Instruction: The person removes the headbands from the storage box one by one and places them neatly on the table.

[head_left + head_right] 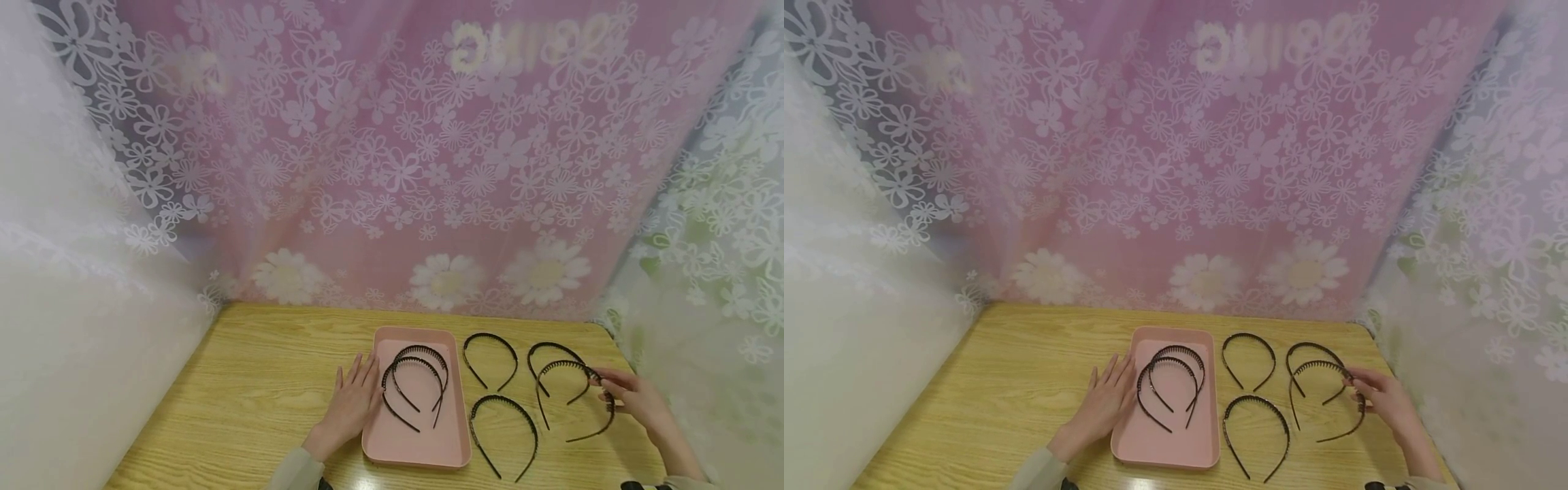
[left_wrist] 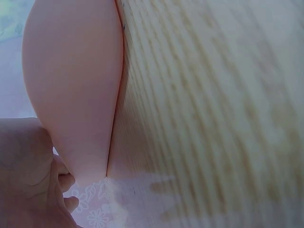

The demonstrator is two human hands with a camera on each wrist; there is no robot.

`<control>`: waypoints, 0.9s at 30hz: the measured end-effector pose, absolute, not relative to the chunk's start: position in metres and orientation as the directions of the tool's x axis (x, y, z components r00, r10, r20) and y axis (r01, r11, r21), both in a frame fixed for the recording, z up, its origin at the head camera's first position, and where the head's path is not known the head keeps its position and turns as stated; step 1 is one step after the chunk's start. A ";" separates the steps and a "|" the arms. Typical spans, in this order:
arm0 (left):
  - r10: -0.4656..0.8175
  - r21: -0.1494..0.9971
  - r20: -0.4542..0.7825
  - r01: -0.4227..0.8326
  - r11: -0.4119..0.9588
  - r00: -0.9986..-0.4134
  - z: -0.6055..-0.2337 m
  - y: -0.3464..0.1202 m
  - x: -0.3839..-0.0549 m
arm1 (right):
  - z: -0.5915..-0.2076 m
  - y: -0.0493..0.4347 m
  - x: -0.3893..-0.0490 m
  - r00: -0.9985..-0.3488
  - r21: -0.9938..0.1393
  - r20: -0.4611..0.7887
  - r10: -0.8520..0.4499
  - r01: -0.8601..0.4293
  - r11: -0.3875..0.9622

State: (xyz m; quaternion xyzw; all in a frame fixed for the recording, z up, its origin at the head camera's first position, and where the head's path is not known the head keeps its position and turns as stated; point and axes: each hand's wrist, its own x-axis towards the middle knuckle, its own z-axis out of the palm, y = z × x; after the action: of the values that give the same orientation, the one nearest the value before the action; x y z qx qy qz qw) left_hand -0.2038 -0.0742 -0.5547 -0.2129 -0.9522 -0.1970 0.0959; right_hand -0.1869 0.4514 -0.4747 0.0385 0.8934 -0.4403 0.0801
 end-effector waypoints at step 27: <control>0.374 0.333 0.269 0.450 0.829 -0.887 -0.553 -0.074 -0.202 | -0.508 0.471 -0.180 -0.941 -0.765 -0.331 -0.073 0.222 0.605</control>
State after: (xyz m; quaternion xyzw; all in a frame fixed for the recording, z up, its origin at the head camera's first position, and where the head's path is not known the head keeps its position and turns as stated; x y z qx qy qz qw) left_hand -0.2023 -0.0745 -0.5535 -0.2167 -0.9513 -0.1969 0.0968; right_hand -0.1799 0.4707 -0.5078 0.0425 0.8802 -0.4424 0.1665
